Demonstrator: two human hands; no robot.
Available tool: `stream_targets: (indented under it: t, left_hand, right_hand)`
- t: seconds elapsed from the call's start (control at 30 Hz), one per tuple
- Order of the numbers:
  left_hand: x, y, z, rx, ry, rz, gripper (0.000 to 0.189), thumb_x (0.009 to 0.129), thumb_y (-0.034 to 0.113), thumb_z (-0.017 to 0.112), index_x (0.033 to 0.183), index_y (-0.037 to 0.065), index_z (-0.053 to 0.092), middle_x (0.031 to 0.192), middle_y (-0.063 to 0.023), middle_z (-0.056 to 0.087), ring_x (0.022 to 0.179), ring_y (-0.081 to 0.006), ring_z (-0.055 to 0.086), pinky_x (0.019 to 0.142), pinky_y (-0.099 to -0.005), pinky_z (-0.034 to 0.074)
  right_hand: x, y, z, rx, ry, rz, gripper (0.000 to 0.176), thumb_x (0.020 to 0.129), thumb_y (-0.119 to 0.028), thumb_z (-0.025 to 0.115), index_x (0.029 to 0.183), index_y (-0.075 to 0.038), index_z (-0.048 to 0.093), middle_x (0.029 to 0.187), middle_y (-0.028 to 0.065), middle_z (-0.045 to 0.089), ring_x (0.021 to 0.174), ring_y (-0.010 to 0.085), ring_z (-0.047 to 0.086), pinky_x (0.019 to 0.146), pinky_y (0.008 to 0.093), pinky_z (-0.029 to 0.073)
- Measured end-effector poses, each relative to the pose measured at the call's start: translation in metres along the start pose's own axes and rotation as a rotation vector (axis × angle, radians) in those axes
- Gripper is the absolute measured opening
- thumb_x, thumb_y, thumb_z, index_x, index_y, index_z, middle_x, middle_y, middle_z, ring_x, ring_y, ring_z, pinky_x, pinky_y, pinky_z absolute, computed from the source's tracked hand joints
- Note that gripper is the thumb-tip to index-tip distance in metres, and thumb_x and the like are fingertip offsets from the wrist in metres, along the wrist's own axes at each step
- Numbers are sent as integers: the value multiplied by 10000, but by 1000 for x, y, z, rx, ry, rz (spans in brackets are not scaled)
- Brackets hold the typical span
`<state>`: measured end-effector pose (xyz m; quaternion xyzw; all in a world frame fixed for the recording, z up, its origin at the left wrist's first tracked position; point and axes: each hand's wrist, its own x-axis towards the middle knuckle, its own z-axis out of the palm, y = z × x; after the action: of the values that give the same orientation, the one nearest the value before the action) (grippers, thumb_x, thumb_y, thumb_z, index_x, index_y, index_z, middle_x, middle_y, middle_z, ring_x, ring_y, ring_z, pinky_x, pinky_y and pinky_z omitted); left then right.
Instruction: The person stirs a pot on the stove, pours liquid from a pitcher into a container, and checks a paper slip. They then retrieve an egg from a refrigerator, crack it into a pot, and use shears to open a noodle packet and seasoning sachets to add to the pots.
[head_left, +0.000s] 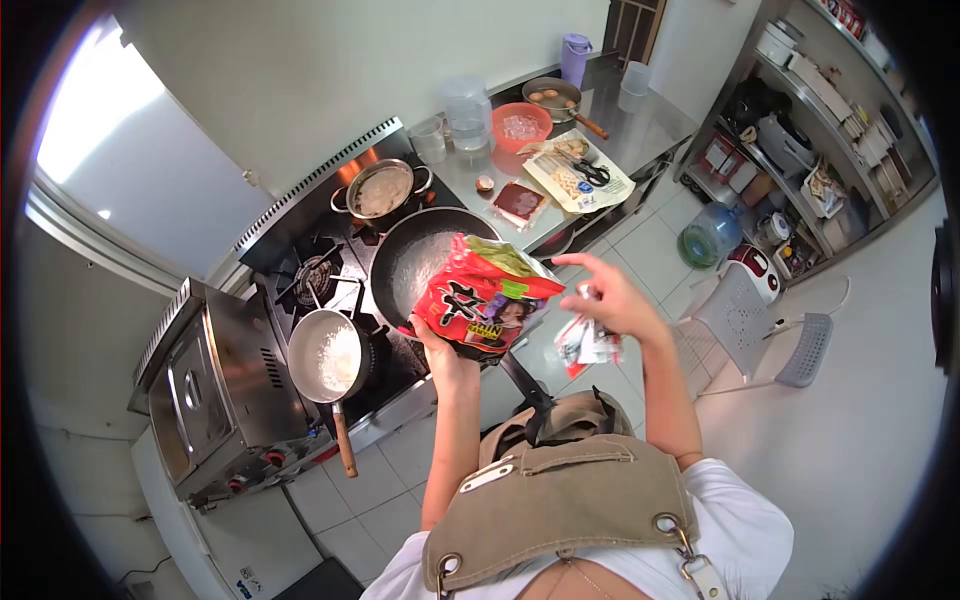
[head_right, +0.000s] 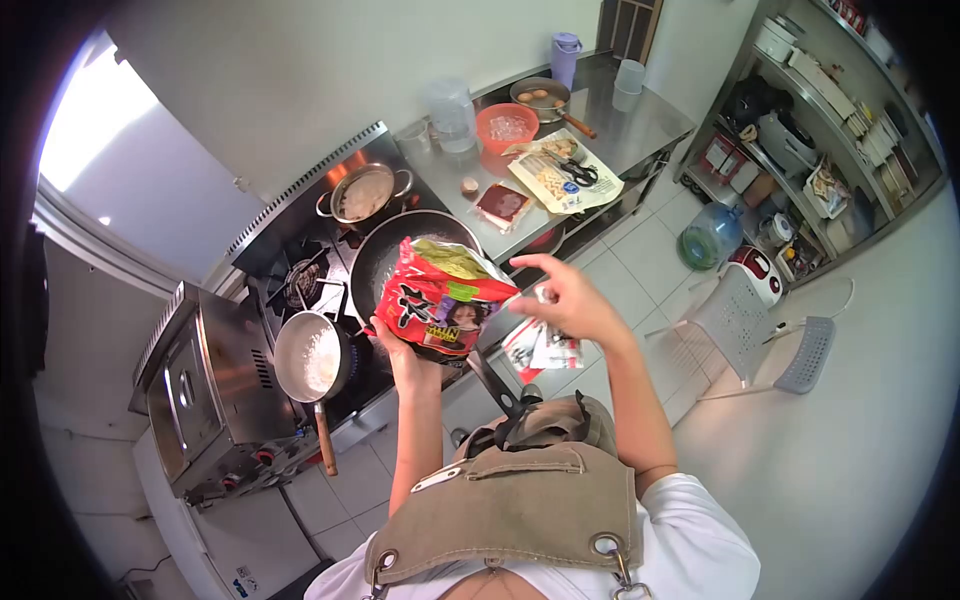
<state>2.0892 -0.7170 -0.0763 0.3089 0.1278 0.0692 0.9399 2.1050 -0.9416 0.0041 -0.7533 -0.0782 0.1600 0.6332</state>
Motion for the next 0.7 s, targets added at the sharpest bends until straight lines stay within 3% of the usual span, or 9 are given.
stream_targets:
  t: [0.03, 0.07, 0.17, 0.2, 0.37, 0.43, 0.57, 0.63, 0.7]
  left_hand:
    - [-1, -6, 1, 0, -6, -6, 645, 895, 579, 371, 1282, 64, 398, 1262, -70, 502, 1139, -239, 497, 955, -408, 406]
    - [-2, -13, 2, 37, -40, -4, 639, 902, 576, 351, 1305, 81, 380, 1291, -67, 478, 1166, -239, 473, 979, -409, 382]
    - [-12, -29, 26, 64, -76, -15, 615, 917, 556, 334, 1315, 87, 369, 1305, -69, 464, 1180, -238, 464, 992, -404, 371]
    - [-14, -37, 31, 60, -64, -34, 609, 920, 550, 333, 1313, 86, 369, 1299, -69, 469, 1177, -236, 466, 991, -408, 371]
    - [-2, -74, 24, 136, -88, -145, 466, 929, 383, 462, 1297, 110, 374, 1301, -35, 442, 1218, -181, 397, 979, -397, 308]
    - [-2, -65, 24, 224, -18, -99, 482, 900, 226, 510, 1329, 112, 321, 1310, -72, 408, 1177, -180, 415, 996, -385, 291]
    - [-1, -24, 0, 254, 79, 5, 476, 889, 197, 504, 1320, 85, 335, 1294, -100, 427, 1165, -209, 432, 983, -381, 339]
    - [-4, -3, -17, 257, 178, 93, 449, 887, 189, 498, 1302, 83, 362, 1267, -96, 451, 1137, -205, 451, 963, -365, 353]
    - [-10, 16, -35, 245, 302, 166, 432, 882, 182, 492, 1288, 86, 383, 1244, -88, 469, 1104, -193, 462, 933, -348, 367]
  right_hand:
    - [-1, 1, 4, -98, 12, 29, 530, 757, -274, 738, 1150, -10, 499, 656, -23, 540, 609, 21, 461, 517, 207, 364]
    - [4, 16, 8, -147, 64, -113, 627, 714, -285, 772, 1204, -15, 489, 728, 19, 599, 664, 45, 517, 567, 231, 419]
    - [14, 50, 9, 106, 7, 25, 418, 722, -227, 756, 1030, 6, 595, 873, 30, 620, 712, 71, 532, 637, 244, 446]
    - [12, 44, 15, 217, 76, -112, 222, 784, -176, 684, 916, -11, 617, 858, 1, 608, 703, 55, 522, 622, 221, 425]
    - [35, 86, -23, 581, 249, -9, 135, 849, -153, 591, 874, -20, 602, 820, -6, 608, 732, 72, 555, 676, 220, 436]
    - [56, 94, -49, 449, 368, -29, 165, 841, -155, 605, 882, 5, 617, 816, 6, 627, 717, 82, 564, 661, 228, 442]
    - [133, 127, -136, -183, 417, -104, 285, 782, -232, 675, 903, 25, 652, 759, 68, 668, 651, 113, 601, 603, 278, 471]
    - [182, 129, -169, -509, 414, 68, 408, 725, -356, 709, 889, 15, 664, 762, 149, 669, 672, 205, 648, 617, 336, 492]
    - [251, 176, -204, -750, 444, 48, 511, 675, -465, 714, 842, 16, 671, 782, 207, 652, 728, 315, 651, 657, 400, 499]
